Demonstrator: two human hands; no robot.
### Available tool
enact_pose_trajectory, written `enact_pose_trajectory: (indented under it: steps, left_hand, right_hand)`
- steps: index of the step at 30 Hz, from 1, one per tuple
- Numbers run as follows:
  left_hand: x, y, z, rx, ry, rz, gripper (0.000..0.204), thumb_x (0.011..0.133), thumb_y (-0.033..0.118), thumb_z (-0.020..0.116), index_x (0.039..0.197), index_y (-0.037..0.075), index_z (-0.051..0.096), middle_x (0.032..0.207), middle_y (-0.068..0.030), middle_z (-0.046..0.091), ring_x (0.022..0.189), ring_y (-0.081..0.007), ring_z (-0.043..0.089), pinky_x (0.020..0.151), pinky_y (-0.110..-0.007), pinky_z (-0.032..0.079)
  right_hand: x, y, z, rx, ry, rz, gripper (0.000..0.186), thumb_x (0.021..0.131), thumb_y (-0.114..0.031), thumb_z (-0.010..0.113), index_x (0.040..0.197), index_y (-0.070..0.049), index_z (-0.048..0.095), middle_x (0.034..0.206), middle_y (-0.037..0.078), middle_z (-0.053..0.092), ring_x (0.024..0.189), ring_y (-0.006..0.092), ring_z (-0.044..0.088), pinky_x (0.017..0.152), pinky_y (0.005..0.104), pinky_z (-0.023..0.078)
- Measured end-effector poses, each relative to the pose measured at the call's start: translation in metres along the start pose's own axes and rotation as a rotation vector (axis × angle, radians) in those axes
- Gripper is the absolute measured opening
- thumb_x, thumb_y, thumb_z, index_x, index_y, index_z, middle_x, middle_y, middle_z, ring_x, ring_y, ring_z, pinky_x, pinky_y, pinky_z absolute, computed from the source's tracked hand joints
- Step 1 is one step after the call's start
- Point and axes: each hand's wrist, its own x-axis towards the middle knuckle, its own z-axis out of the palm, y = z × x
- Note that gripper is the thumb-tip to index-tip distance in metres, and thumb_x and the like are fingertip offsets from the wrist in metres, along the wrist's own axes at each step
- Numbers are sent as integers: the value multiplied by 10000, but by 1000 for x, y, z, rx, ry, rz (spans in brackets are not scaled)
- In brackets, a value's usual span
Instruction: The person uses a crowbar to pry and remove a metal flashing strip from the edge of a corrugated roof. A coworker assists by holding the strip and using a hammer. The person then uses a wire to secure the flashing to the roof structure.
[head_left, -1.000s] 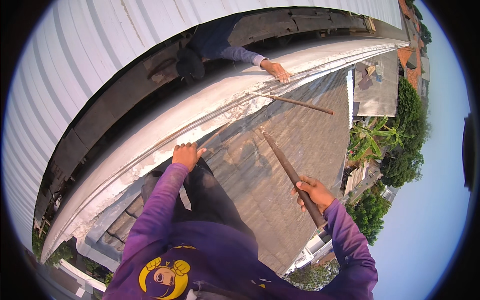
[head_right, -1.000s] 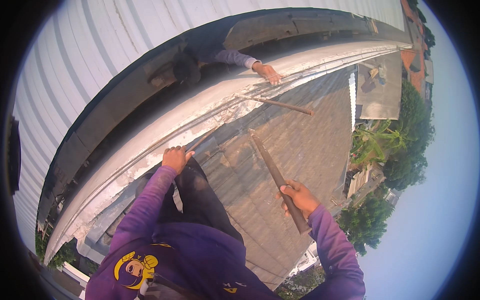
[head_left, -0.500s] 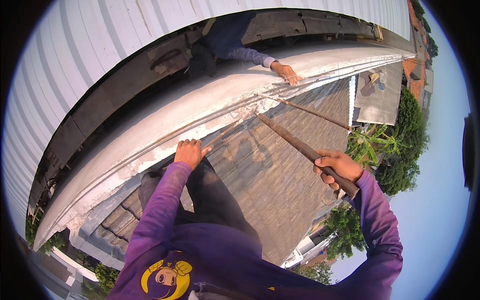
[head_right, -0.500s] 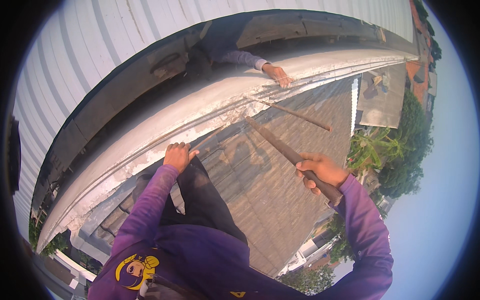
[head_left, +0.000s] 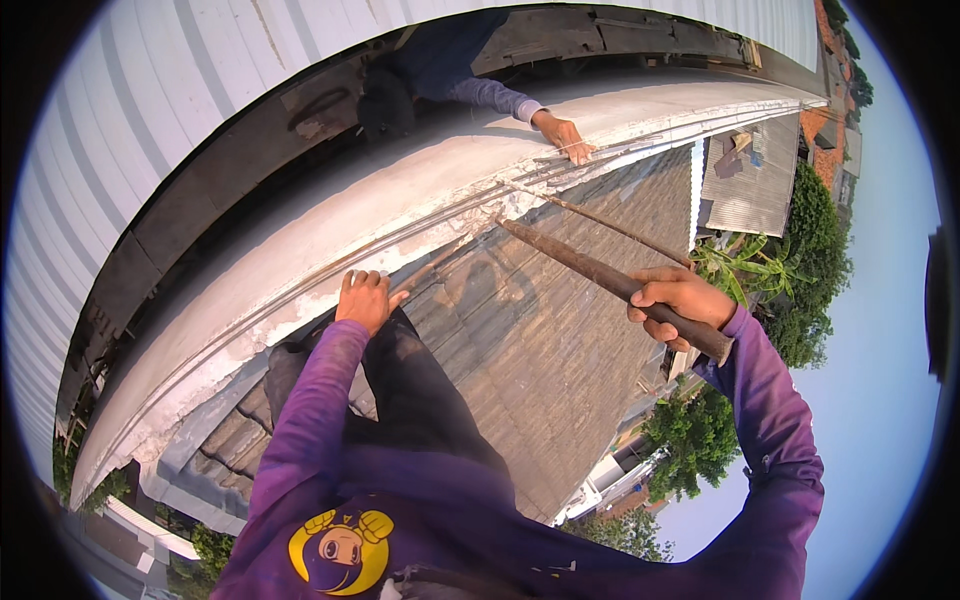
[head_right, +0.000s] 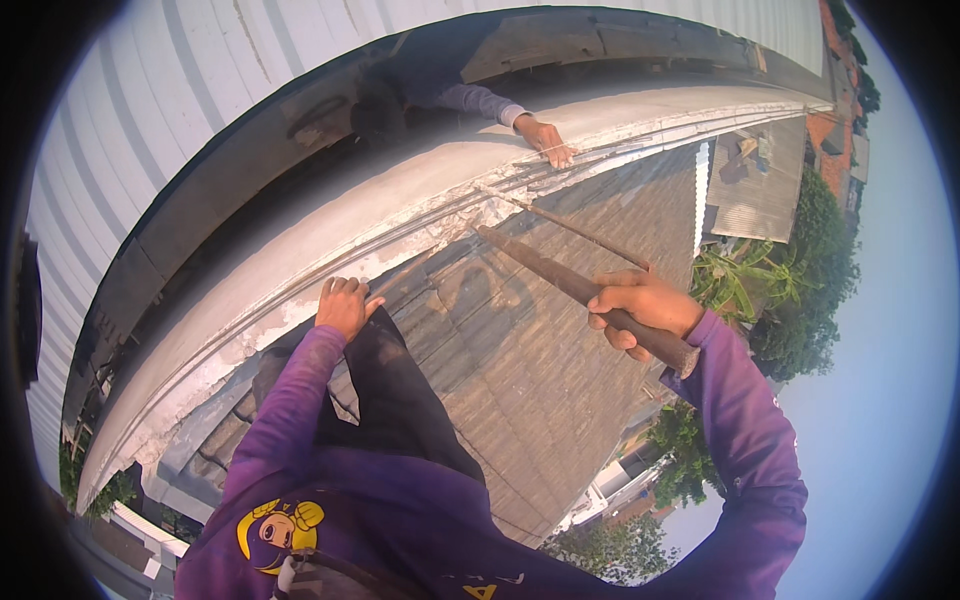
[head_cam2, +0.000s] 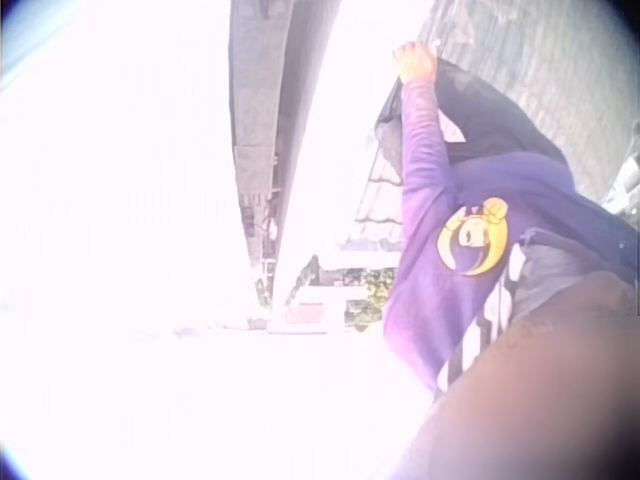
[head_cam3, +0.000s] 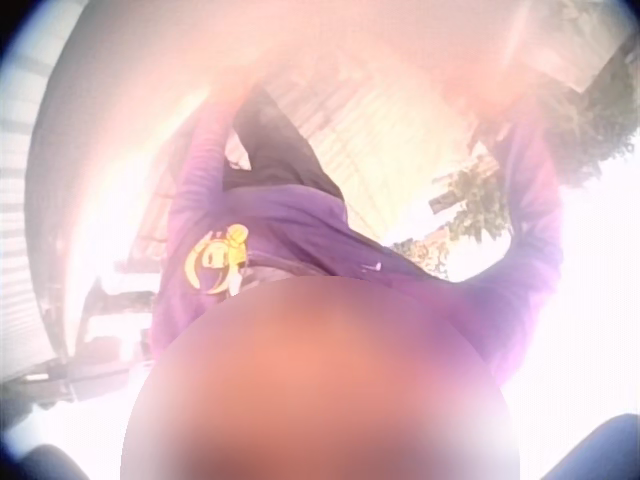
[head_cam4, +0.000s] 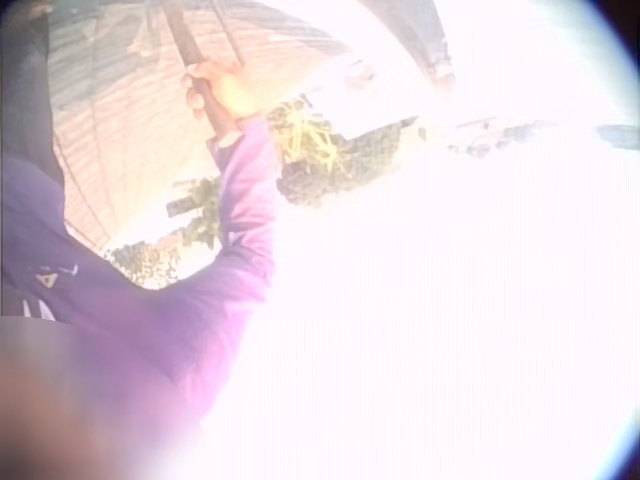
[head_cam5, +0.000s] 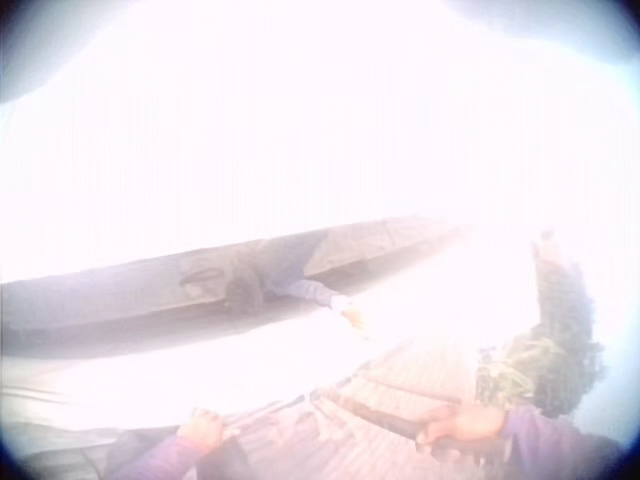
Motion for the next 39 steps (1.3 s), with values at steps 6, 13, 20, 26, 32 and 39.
enact_pose_trajectory:
  steps: [6,13,20,26,32,39]
  left_hand:
    - [4,4,-11,1,-114,-11,617,1044,618,529,1227,69,744,1271,-110,706,1305,-295,594,1231,-576,329]
    - [8,-5,0,57,-41,23,633,1043,623,530,1310,79,713,1441,-103,634,1441,-297,490,1281,-637,212]
    - [8,-4,-4,50,-74,0,800,1009,662,562,1564,90,499,1598,-141,472,1483,-322,437,1287,-652,184]
    - [12,-7,-1,13,40,-51,970,954,633,665,1673,95,298,1682,-167,342,1551,-334,339,1313,-607,172]
    - [17,-11,10,113,27,-34,997,948,564,701,1701,112,229,1767,-143,204,1651,-309,151,1318,-619,139]
    - [25,-28,31,6,64,-12,1025,891,445,782,1711,181,228,1784,-137,172,1662,-308,123,1308,-658,107]
  right_hand:
    - [0,-18,-37,5,-27,44,597,1002,-102,573,1537,90,390,877,98,612,464,120,582,310,273,507]
    - [8,1,7,295,-63,65,396,1017,-116,594,1362,39,477,945,90,611,506,116,543,362,294,512]
    - [-14,-11,16,20,38,152,530,1012,-128,625,1477,50,445,916,135,669,468,139,567,360,304,528]
    - [-30,-11,15,243,-41,223,396,973,-60,611,1345,54,536,788,59,574,424,99,518,300,286,427]
    - [-29,-10,48,210,64,226,354,960,-35,600,1300,43,542,780,39,541,421,101,517,303,290,441]
    - [-18,2,91,197,107,218,399,903,-2,589,1287,48,492,790,82,577,409,155,526,335,327,445]
